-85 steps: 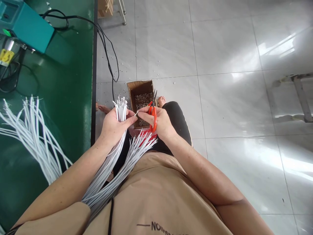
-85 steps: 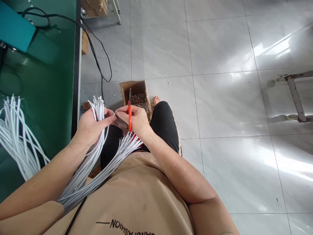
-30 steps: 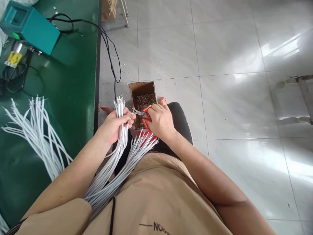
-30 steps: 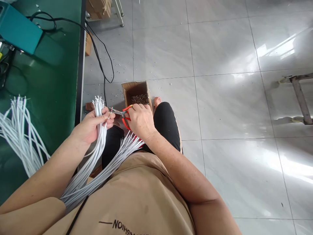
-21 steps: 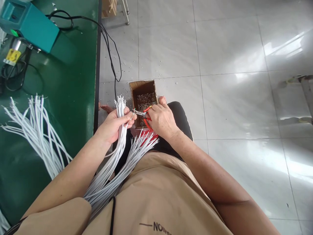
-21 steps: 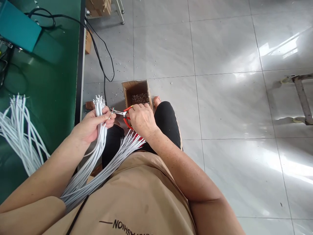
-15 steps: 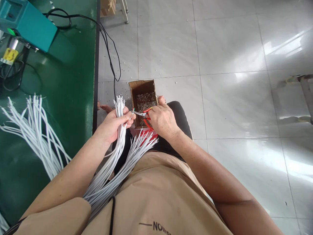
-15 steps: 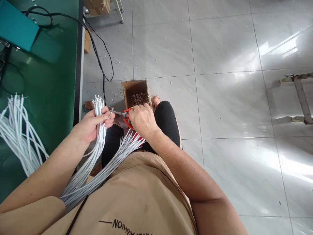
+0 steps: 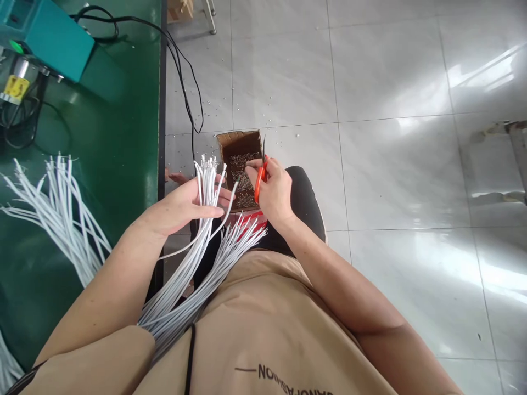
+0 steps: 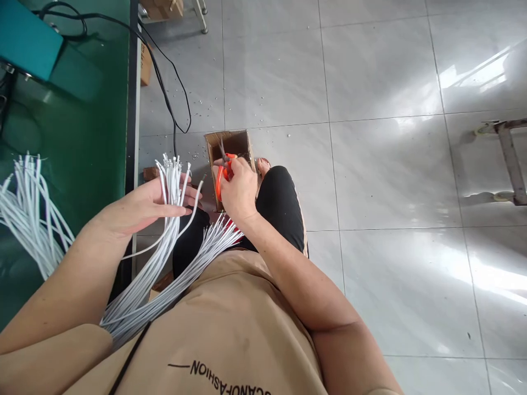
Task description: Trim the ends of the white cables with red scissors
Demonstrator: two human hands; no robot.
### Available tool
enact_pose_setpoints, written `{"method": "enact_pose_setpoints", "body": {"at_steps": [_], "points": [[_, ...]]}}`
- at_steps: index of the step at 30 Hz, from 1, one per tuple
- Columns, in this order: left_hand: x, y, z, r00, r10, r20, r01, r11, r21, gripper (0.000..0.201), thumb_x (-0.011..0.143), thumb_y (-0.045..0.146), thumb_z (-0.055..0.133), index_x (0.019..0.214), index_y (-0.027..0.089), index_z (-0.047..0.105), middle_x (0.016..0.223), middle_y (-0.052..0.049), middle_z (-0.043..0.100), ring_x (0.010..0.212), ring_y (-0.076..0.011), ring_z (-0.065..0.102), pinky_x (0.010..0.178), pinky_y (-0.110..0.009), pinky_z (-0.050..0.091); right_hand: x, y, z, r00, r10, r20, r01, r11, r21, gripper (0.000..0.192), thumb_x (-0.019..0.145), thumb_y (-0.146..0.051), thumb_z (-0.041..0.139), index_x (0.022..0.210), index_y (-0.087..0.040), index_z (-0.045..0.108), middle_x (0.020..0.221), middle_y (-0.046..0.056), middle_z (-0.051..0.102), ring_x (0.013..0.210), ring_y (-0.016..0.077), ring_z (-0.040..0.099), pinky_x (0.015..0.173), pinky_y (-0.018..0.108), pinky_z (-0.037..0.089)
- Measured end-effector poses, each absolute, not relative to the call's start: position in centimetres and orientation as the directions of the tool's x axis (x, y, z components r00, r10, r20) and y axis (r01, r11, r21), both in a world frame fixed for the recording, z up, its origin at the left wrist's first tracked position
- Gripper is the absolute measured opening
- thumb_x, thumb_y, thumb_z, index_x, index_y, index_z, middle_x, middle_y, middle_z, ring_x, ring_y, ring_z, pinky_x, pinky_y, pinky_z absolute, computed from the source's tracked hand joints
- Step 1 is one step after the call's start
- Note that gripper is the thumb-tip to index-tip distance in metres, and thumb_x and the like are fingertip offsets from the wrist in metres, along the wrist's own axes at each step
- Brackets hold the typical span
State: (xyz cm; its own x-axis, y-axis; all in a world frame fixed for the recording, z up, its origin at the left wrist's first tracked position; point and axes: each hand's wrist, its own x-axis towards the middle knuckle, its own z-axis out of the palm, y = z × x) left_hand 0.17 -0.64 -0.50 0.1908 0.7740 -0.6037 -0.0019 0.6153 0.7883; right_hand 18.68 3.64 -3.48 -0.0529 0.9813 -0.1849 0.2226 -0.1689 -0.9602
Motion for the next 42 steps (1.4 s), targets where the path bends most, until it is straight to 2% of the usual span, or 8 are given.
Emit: {"method": "enact_pose_setpoints", "body": {"at_steps": [5, 13, 19, 25, 30, 33, 39, 42], "points": [[-0.6, -0.5, 0.0, 0.229, 0.781, -0.581, 0.023, 0.593, 0.805, 0.06, 0.065, 0.011, 0.08, 0.12, 0.021, 0.058, 0.104, -0.008, 0.07, 0.099, -0.0227, 0.068, 0.086, -0.036, 0.058, 18.3, 2.3, -2.6, -0.197, 0.98, -0.022, 0.207, 0.02, -0.978, 0.018, 0.086, -0.032, 0.058, 0.077, -0.019, 0.066, 0.082, 0.003, 0.063, 0.077, 0.0143, 0.057, 0.074, 0.028, 0.044], [-0.2, -0.7, -0.5, 0.223, 0.809, -0.544, 0.076, 0.542, 0.837, 0.051, 0.066, 0.016, 0.081, 0.114, 0.021, 0.064, 0.107, -0.005, 0.069, 0.099, -0.0185, 0.066, 0.09, -0.032, 0.054, 17.0, 2.2, -2.4, -0.287, 0.936, -0.203, 0.382, -0.083, -0.921, 0.034, 0.072, -0.039, 0.072, 0.057, -0.019, 0.049, 0.066, -0.001, 0.053, 0.062, 0.0113, 0.046, 0.063, 0.028, 0.036], [-0.9, -0.4, -0.6, 0.127, 0.8, -0.586, 0.133, 0.572, 0.81, 0.061, 0.06, 0.021, 0.085, 0.117, 0.02, 0.062, 0.09, -0.001, 0.069, 0.08, -0.0157, 0.065, 0.078, -0.031, 0.052, 17.9, 2.1, -2.2, -0.387, 0.853, -0.351, 0.17, -0.309, -0.936, 0.023, 0.073, -0.04, 0.071, 0.074, -0.017, 0.067, 0.068, -0.001, 0.061, 0.062, 0.0109, 0.051, 0.062, 0.026, 0.04], [-1.0, -0.3, 0.1, 0.053, 0.812, -0.581, 0.166, 0.567, 0.807, 0.034, 0.06, 0.025, 0.086, 0.084, 0.019, 0.062, 0.073, 0.003, 0.065, 0.069, -0.0128, 0.06, 0.068, -0.027, 0.047, 18.3, 1.8, -2.6, -0.298, 0.869, -0.394, 0.061, -0.395, -0.917, 0.027, 0.077, -0.043, 0.066, 0.079, -0.016, 0.068, 0.066, -0.003, 0.059, 0.061, 0.0096, 0.049, 0.062, 0.024, 0.042], [-1.0, -0.6, 0.7, 0.047, 0.821, -0.569, 0.157, 0.556, 0.816, 0.032, 0.066, 0.028, 0.082, 0.087, 0.02, 0.061, 0.08, 0.002, 0.066, 0.068, -0.0122, 0.06, 0.064, -0.026, 0.047, 19.5, 1.8, -3.0, -0.082, 0.989, -0.123, 0.38, -0.083, -0.921, 0.018, 0.084, -0.03, 0.057, 0.083, -0.017, 0.07, 0.086, 0.003, 0.065, 0.075, 0.0136, 0.056, 0.075, 0.028, 0.043], [-1.0, -0.8, 1.0, 0.036, 0.836, -0.547, 0.209, 0.529, 0.823, 0.036, 0.067, 0.03, 0.082, 0.095, 0.018, 0.065, 0.094, -0.002, 0.069, 0.073, -0.0133, 0.063, 0.07, -0.028, 0.05, 19.8, 1.2, -2.1, -0.097, 0.995, 0.016, 0.512, 0.064, -0.857, 0.02, 0.086, -0.029, 0.055, 0.075, -0.017, 0.068, 0.08, 0.004, 0.063, 0.075, 0.0138, 0.055, 0.077, 0.028, 0.042], [-1.1, -1.1, 1.1, 0.004, 0.856, -0.518, 0.144, 0.512, 0.847, 0.036, 0.065, 0.028, 0.084, 0.089, 0.02, 0.058, 0.089, 0.0, 0.07, 0.084, -0.0171, 0.067, 0.079, -0.031, 0.051, 19.2, 0.0, -1.2, -0.309, 0.879, -0.362, 0.558, -0.14, -0.818, 0.031, 0.081, -0.045, 0.06, 0.067, -0.018, 0.061, 0.063, -0.001, 0.056, 0.058, 0.0105, 0.046, 0.058, 0.024, 0.034], [-1.0, -1.3, 1.2, -0.019, 0.871, -0.491, 0.196, 0.485, 0.852, 0.034, 0.067, 0.029, 0.082, 0.091, 0.02, 0.059, 0.092, -0.001, 0.07, 0.086, -0.0172, 0.067, 0.081, -0.032, 0.051, 19.0, -0.2, -2.2, -0.341, 0.859, -0.382, 0.641, -0.084, -0.763, 0.037, 0.078, -0.049, 0.063, 0.061, -0.018, 0.052, 0.066, -0.001, 0.057, 0.057, 0.0092, 0.043, 0.056, 0.024, 0.031]]}}
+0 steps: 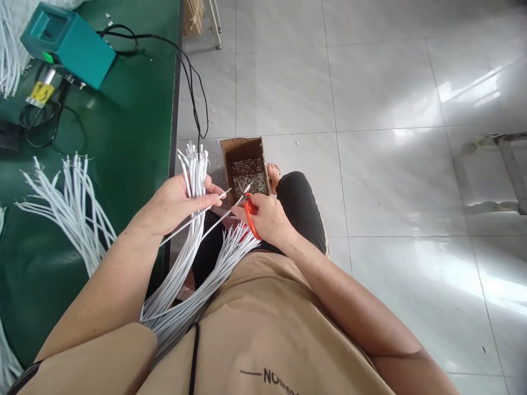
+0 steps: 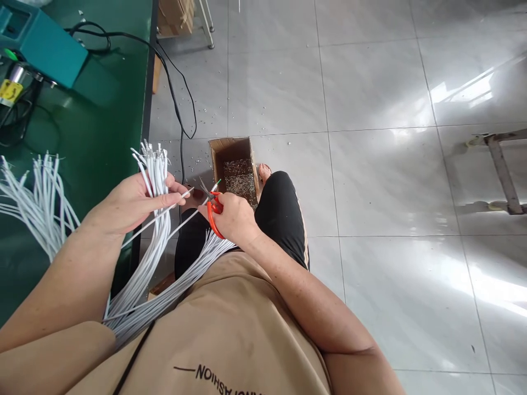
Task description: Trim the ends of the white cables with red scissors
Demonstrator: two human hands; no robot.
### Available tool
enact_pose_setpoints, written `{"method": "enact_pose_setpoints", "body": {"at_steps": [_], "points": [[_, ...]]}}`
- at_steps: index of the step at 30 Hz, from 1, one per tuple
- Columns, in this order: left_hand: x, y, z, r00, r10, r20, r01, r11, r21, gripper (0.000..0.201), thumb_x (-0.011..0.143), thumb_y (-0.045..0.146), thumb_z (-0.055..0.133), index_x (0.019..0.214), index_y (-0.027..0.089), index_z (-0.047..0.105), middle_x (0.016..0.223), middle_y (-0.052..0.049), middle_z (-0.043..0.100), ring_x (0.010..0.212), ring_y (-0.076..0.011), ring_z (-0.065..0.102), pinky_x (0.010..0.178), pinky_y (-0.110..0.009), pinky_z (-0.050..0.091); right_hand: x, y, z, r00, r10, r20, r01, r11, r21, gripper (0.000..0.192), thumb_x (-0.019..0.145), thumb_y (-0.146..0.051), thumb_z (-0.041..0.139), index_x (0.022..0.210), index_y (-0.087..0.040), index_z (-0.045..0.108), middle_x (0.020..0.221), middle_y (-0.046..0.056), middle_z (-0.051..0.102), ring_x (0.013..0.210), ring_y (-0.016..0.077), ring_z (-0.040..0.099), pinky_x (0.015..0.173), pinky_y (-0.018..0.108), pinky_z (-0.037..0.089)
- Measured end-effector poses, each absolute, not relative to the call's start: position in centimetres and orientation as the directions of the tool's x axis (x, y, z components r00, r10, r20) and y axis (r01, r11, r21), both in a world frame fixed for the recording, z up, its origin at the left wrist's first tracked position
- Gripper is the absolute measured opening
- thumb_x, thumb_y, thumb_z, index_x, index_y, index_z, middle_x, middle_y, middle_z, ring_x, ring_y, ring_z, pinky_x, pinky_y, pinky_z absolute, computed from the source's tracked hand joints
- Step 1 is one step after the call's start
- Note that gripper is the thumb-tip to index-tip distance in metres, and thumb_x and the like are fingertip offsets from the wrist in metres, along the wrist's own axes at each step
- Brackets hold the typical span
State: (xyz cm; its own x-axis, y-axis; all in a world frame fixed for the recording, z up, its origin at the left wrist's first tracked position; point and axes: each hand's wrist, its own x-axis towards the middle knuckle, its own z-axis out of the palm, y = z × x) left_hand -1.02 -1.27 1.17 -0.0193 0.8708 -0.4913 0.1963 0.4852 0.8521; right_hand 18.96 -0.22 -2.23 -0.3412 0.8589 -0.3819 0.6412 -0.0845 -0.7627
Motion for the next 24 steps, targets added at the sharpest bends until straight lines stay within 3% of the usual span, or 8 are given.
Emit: {"method": "enact_pose_setpoints", "body": {"at_steps": [4, 16, 24], "points": [[-0.8, -1.4, 1.2, -0.067, 0.894, -0.444, 0.288, 0.443, 0.849, 0.035, 0.067, 0.032, 0.082, 0.092, 0.02, 0.062, 0.095, -0.001, 0.07, 0.087, -0.0175, 0.066, 0.084, -0.034, 0.05, 18.4, -0.4, -3.1, -0.393, 0.868, -0.305, 0.687, 0.056, -0.725, 0.038, 0.082, -0.047, 0.059, 0.06, -0.018, 0.049, 0.069, 0.0, 0.058, 0.057, 0.0087, 0.044, 0.056, 0.024, 0.029], [-0.3, -1.4, 1.8, -0.066, 0.928, -0.366, 0.423, 0.358, 0.832, 0.025, 0.069, 0.03, 0.077, 0.089, 0.023, 0.063, 0.093, -0.001, 0.071, 0.086, -0.0206, 0.067, 0.082, -0.035, 0.052, 18.0, -0.5, -1.9, -0.457, 0.867, -0.198, 0.792, 0.294, -0.535, 0.033, 0.092, -0.041, 0.049, 0.079, -0.016, 0.067, 0.078, 0.005, 0.066, 0.074, 0.0167, 0.062, 0.067, 0.029, 0.036], [-0.3, -1.3, 2.4, -0.099, 0.906, -0.411, 0.51, 0.401, 0.761, 0.037, 0.064, 0.038, 0.081, 0.089, 0.02, 0.062, 0.09, -0.001, 0.072, 0.082, -0.0203, 0.067, 0.076, -0.033, 0.051, 18.2, -0.4, -2.4, -0.476, 0.862, -0.174, 0.78, 0.322, -0.537, 0.036, 0.093, -0.042, 0.049, 0.08, -0.015, 0.068, 0.08, 0.006, 0.066, 0.076, 0.0167, 0.061, 0.066, 0.028, 0.035]]}}
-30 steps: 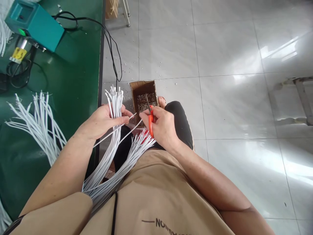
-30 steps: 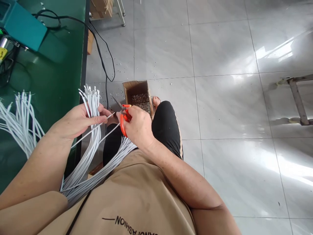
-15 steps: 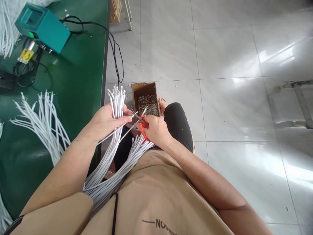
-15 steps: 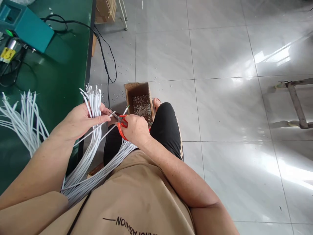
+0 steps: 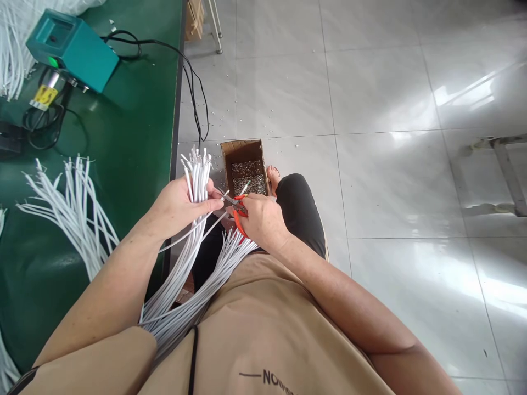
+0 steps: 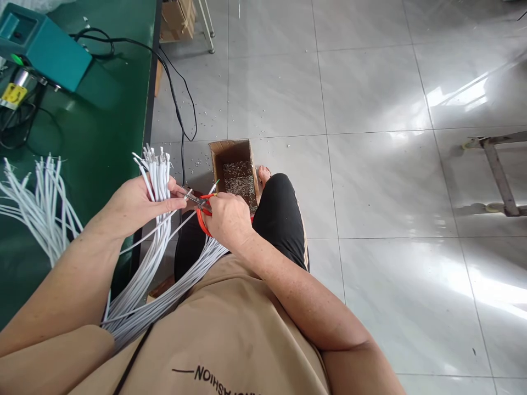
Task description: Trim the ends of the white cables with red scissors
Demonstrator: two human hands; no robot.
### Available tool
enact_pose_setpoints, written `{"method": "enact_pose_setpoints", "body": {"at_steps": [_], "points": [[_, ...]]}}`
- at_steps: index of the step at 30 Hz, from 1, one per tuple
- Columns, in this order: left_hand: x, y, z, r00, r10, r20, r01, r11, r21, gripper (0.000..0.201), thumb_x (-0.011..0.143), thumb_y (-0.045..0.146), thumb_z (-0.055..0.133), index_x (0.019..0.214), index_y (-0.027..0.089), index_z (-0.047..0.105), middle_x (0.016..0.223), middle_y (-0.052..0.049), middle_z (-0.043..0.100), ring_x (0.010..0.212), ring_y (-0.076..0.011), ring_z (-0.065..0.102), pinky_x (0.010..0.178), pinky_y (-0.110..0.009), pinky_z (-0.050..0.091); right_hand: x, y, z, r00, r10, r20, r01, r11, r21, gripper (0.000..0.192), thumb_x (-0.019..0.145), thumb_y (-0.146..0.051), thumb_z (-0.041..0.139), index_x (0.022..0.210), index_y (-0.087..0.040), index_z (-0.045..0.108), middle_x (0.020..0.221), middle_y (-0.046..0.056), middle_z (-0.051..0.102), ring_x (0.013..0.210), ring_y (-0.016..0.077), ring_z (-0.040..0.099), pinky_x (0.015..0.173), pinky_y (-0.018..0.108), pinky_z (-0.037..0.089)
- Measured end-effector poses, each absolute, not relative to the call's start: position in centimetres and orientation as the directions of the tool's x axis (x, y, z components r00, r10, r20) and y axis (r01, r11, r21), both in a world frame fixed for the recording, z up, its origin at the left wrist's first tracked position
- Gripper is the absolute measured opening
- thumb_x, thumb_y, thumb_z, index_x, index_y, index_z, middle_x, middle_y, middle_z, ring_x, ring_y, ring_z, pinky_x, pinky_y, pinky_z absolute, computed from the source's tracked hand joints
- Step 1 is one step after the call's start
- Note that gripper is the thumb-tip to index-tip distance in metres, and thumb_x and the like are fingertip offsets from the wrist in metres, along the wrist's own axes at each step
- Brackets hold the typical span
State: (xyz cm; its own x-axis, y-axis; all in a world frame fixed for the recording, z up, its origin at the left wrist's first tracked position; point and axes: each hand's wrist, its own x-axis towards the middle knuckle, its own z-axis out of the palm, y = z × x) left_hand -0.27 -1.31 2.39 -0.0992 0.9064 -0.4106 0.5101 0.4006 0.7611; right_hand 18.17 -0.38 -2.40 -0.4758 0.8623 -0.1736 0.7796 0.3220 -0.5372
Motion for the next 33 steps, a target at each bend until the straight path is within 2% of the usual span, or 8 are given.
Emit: {"method": "enact_pose_setpoints", "body": {"at_steps": [6, 18, 22, 25, 27, 29, 31, 33], "points": [[-0.2, -1.4, 2.1, -0.068, 0.902, -0.427, 0.414, 0.415, 0.81, 0.034, 0.068, 0.038, 0.079, 0.09, 0.02, 0.061, 0.084, -0.001, 0.071, 0.079, -0.0203, 0.068, 0.078, -0.034, 0.051, 18.4, -0.4, -1.9, -0.483, 0.856, -0.183, 0.786, 0.332, -0.521, 0.034, 0.093, -0.041, 0.049, 0.081, -0.015, 0.068, 0.082, 0.007, 0.067, 0.076, 0.0172, 0.061, 0.065, 0.029, 0.034], [1.2, -1.5, 2.5, -0.174, 0.928, -0.329, 0.635, 0.362, 0.682, 0.029, 0.064, 0.034, 0.079, 0.084, 0.023, 0.06, 0.081, 0.001, 0.068, 0.076, -0.0195, 0.062, 0.073, -0.032, 0.048, 18.6, -0.4, -2.0, -0.48, 0.855, -0.194, 0.808, 0.346, -0.477, 0.036, 0.093, -0.042, 0.048, 0.08, -0.016, 0.069, 0.081, 0.009, 0.068, 0.077, 0.0194, 0.063, 0.065, 0.029, 0.035], [1.0, -1.5, 2.5, -0.189, 0.91, -0.369, 0.589, 0.405, 0.699, 0.028, 0.064, 0.032, 0.079, 0.083, 0.023, 0.06, 0.083, 0.0, 0.069, 0.078, -0.0201, 0.063, 0.073, -0.032, 0.048, 18.6, -0.2, -2.6, -0.479, 0.856, -0.195, 0.79, 0.323, -0.521, 0.036, 0.094, -0.042, 0.047, 0.08, -0.016, 0.068, 0.082, 0.009, 0.068, 0.076, 0.018, 0.062, 0.065, 0.028, 0.036], [0.7, -1.4, 2.4, -0.191, 0.911, -0.366, 0.584, 0.405, 0.704, 0.027, 0.066, 0.035, 0.078, 0.083, 0.023, 0.061, 0.086, 0.0, 0.07, 0.078, -0.0197, 0.062, 0.073, -0.031, 0.048, 18.7, 0.3, -2.7, -0.466, 0.838, -0.284, 0.761, 0.216, -0.612, 0.028, 0.088, -0.037, 0.054, 0.073, -0.016, 0.066, 0.076, 0.006, 0.065, 0.069, 0.0152, 0.057, 0.061, 0.027, 0.034], [0.5, -1.3, 2.3, -0.187, 0.917, -0.353, 0.597, 0.391, 0.701, 0.027, 0.066, 0.037, 0.077, 0.082, 0.022, 0.062, 0.086, 0.0, 0.07, 0.077, -0.0186, 0.062, 0.072, -0.03, 0.047, 18.8, 0.6, -2.5, -0.429, 0.826, -0.365, 0.664, 0.014, -0.748, 0.028, 0.083, -0.038, 0.059, 0.067, -0.016, 0.064, 0.065, 0.002, 0.06, 0.062, 0.0125, 0.051, 0.057, 0.026, 0.033], [0.5, -1.2, 2.3, -0.182, 0.921, -0.344, 0.604, 0.381, 0.7, 0.026, 0.066, 0.037, 0.077, 0.081, 0.022, 0.061, 0.084, 0.001, 0.069, 0.076, -0.0176, 0.061, 0.071, -0.029, 0.046, 18.6, 0.9, -2.1, -0.398, 0.821, -0.409, 0.413, -0.238, -0.879, 0.027, 0.081, -0.042, 0.062, 0.071, -0.016, 0.066, 0.061, -0.001, 0.056, 0.059, 0.0105, 0.048, 0.057, 0.024, 0.036], [0.6, -1.2, 2.3, -0.183, 0.923, -0.339, 0.604, 0.378, 0.702, 0.027, 0.064, 0.036, 0.077, 0.08, 0.022, 0.061, 0.082, 0.001, 0.069, 0.075, -0.0172, 0.06, 0.071, -0.028, 0.045, 18.2, 1.1, -1.5, -0.391, 0.824, -0.409, 0.12, -0.396, -0.911, 0.025, 0.078, -0.041, 0.064, 0.08, -0.017, 0.069, 0.064, -0.002, 0.058, 0.061, 0.0097, 0.05, 0.059, 0.023, 0.04], [0.8, -1.2, 2.3, -0.188, 0.922, -0.338, 0.609, 0.379, 0.697, 0.028, 0.063, 0.036, 0.077, 0.081, 0.021, 0.061, 0.081, 0.001, 0.069, 0.074, -0.0175, 0.06, 0.07, -0.028, 0.045, 17.7, 1.2, -1.0, -0.394, 0.824, -0.406, -0.047, -0.459, -0.887, 0.021, 0.076, -0.036, 0.067, 0.083, -0.017, 0.071, 0.065, -0.002, 0.059, 0.062, 0.0095, 0.051, 0.062, 0.023, 0.042]]}}
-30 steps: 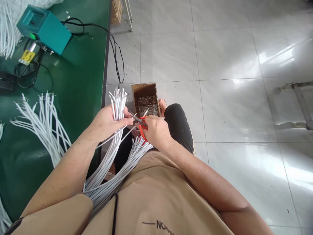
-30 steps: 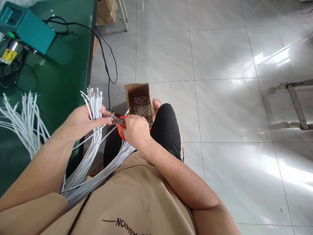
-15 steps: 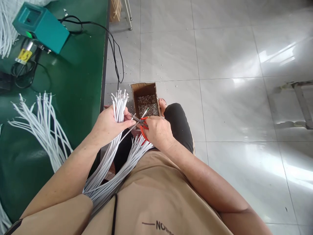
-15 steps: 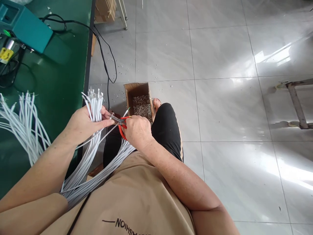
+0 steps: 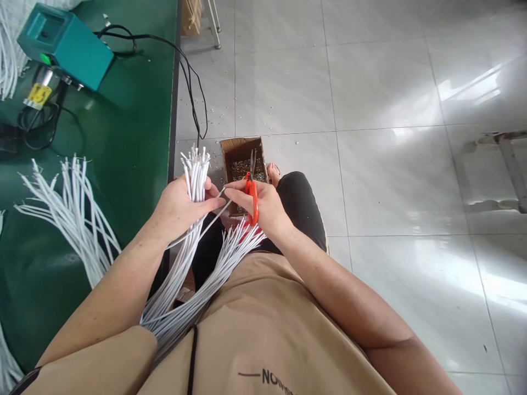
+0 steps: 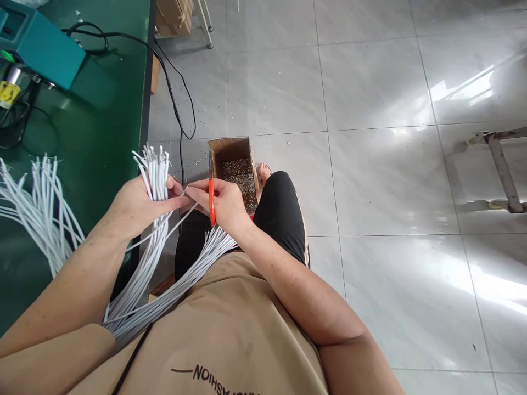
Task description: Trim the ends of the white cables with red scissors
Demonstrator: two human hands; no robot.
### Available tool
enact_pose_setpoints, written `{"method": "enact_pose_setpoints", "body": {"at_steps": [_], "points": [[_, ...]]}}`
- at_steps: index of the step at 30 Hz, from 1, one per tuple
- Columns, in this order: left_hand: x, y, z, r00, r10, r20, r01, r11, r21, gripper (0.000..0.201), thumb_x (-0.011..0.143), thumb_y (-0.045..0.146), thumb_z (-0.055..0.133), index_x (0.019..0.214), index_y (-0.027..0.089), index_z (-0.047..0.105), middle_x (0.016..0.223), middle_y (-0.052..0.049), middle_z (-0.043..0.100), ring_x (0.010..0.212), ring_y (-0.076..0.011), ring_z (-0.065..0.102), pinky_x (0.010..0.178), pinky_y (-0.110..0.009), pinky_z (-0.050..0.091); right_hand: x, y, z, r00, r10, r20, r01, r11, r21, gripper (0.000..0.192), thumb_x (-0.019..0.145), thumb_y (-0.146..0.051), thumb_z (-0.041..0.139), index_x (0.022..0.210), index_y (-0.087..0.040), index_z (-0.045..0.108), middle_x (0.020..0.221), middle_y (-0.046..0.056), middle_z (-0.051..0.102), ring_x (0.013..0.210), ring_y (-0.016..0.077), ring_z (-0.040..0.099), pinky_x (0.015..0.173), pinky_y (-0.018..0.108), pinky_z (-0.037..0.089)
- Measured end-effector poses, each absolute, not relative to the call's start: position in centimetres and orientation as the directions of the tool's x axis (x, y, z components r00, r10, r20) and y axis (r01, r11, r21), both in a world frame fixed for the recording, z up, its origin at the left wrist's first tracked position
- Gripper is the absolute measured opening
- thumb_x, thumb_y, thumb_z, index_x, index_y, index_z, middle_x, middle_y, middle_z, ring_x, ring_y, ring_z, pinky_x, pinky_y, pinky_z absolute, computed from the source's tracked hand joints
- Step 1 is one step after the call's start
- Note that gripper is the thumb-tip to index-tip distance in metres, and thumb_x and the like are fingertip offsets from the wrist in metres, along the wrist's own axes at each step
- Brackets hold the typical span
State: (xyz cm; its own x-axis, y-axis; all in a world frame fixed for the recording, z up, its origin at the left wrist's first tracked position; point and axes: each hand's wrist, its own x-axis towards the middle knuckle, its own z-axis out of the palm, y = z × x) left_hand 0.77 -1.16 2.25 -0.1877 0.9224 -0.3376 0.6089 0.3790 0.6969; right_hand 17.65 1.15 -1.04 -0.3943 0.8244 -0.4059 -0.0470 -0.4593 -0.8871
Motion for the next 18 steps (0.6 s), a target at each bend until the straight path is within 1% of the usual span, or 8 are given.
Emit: {"method": "enact_pose_setpoints", "body": {"at_steps": [2, 7, 9, 11, 12, 14, 16, 18], "points": [[0.9, -1.2, 2.3, -0.191, 0.923, -0.333, 0.627, 0.376, 0.683, 0.029, 0.063, 0.037, 0.077, 0.081, 0.021, 0.062, 0.08, 0.001, 0.069, 0.073, -0.0178, 0.06, 0.069, -0.029, 0.044, 17.1, 1.2, -0.8, -0.392, 0.814, -0.428, -0.111, -0.504, -0.857, 0.015, 0.073, -0.03, 0.068, 0.08, -0.016, 0.07, 0.063, -0.003, 0.057, 0.061, 0.0088, 0.05, 0.06, 0.023, 0.041], [0.9, -1.3, 2.4, -0.188, 0.924, -0.333, 0.635, 0.373, 0.677, 0.029, 0.062, 0.037, 0.078, 0.08, 0.022, 0.062, 0.08, 0.001, 0.068, 0.073, -0.0175, 0.059, 0.069, -0.029, 0.043, 16.6, 0.9, -0.8, -0.358, 0.794, -0.491, -0.168, -0.573, -0.802, 0.008, 0.07, -0.023, 0.066, 0.074, -0.015, 0.067, 0.057, -0.006, 0.05, 0.054, 0.0061, 0.043, 0.055, 0.021, 0.036], [0.8, -1.3, 2.3, -0.19, 0.918, -0.349, 0.614, 0.388, 0.687, 0.029, 0.063, 0.038, 0.078, 0.081, 0.021, 0.063, 0.082, 0.001, 0.069, 0.075, -0.0184, 0.061, 0.07, -0.03, 0.044, 16.5, 0.8, -1.1, -0.365, 0.789, -0.495, -0.201, -0.586, -0.785, 0.007, 0.07, -0.023, 0.065, 0.07, -0.016, 0.065, 0.055, -0.006, 0.048, 0.053, 0.0056, 0.041, 0.054, 0.021, 0.034], [0.6, -1.4, 2.1, -0.19, 0.916, -0.354, 0.577, 0.396, 0.715, 0.029, 0.065, 0.038, 0.078, 0.083, 0.021, 0.064, 0.085, -0.001, 0.07, 0.078, -0.0198, 0.063, 0.073, -0.031, 0.046, 16.3, 0.7, -1.5, -0.381, 0.784, -0.491, -0.246, -0.598, -0.763, 0.013, 0.07, -0.024, 0.066, 0.062, -0.016, 0.06, 0.055, -0.006, 0.048, 0.054, 0.0059, 0.042, 0.055, 0.021, 0.035], [0.5, -1.5, 1.9, -0.186, 0.915, -0.357, 0.534, 0.399, 0.745, 0.029, 0.066, 0.038, 0.078, 0.084, 0.021, 0.063, 0.085, -0.001, 0.07, 0.08, -0.02, 0.064, 0.074, -0.031, 0.047, 16.2, 0.7, -1.8, -0.39, 0.783, -0.485, -0.27, -0.601, -0.752, 0.018, 0.069, -0.026, 0.067, 0.058, -0.016, 0.056, 0.056, -0.005, 0.049, 0.056, 0.0062, 0.043, 0.056, 0.021, 0.035], [0.3, -1.5, 1.5, -0.136, 0.904, -0.405, 0.376, 0.425, 0.823, 0.029, 0.067, 0.035, 0.078, 0.086, 0.021, 0.06, 0.084, 0.0, 0.069, 0.079, -0.0194, 0.065, 0.077, -0.033, 0.05, 16.1, 0.8, -2.1, -0.405, 0.782, -0.474, -0.309, -0.605, -0.734, 0.027, 0.067, -0.03, 0.071, 0.054, -0.016, 0.051, 0.059, -0.004, 0.051, 0.059, 0.007, 0.045, 0.059, 0.022, 0.037], [0.2, -1.6, 1.3, -0.038, 0.885, -0.465, 0.174, 0.464, 0.869, 0.03, 0.069, 0.03, 0.078, 0.086, 0.021, 0.056, 0.079, 0.001, 0.068, 0.075, -0.0179, 0.067, 0.077, -0.033, 0.052, 16.1, 0.9, -2.2, -0.395, 0.781, -0.483, -0.29, -0.605, -0.742, 0.028, 0.067, -0.035, 0.072, 0.057, -0.017, 0.054, 0.059, -0.004, 0.051, 0.058, 0.0073, 0.044, 0.058, 0.022, 0.036], [0.2, -1.6, 1.3, 0.027, 0.869, -0.494, 0.045, 0.492, 0.869, 0.031, 0.069, 0.025, 0.079, 0.086, 0.021, 0.053, 0.077, 0.002, 0.067, 0.074, -0.0166, 0.067, 0.078, -0.033, 0.053, 16.3, 1.1, -2.1, -0.347, 0.788, -0.509, -0.221, -0.596, -0.772, 0.028, 0.07, -0.039, 0.072, 0.062, -0.017, 0.057, 0.056, -0.005, 0.047, 0.055, 0.0071, 0.041, 0.056, 0.023, 0.033]]}}
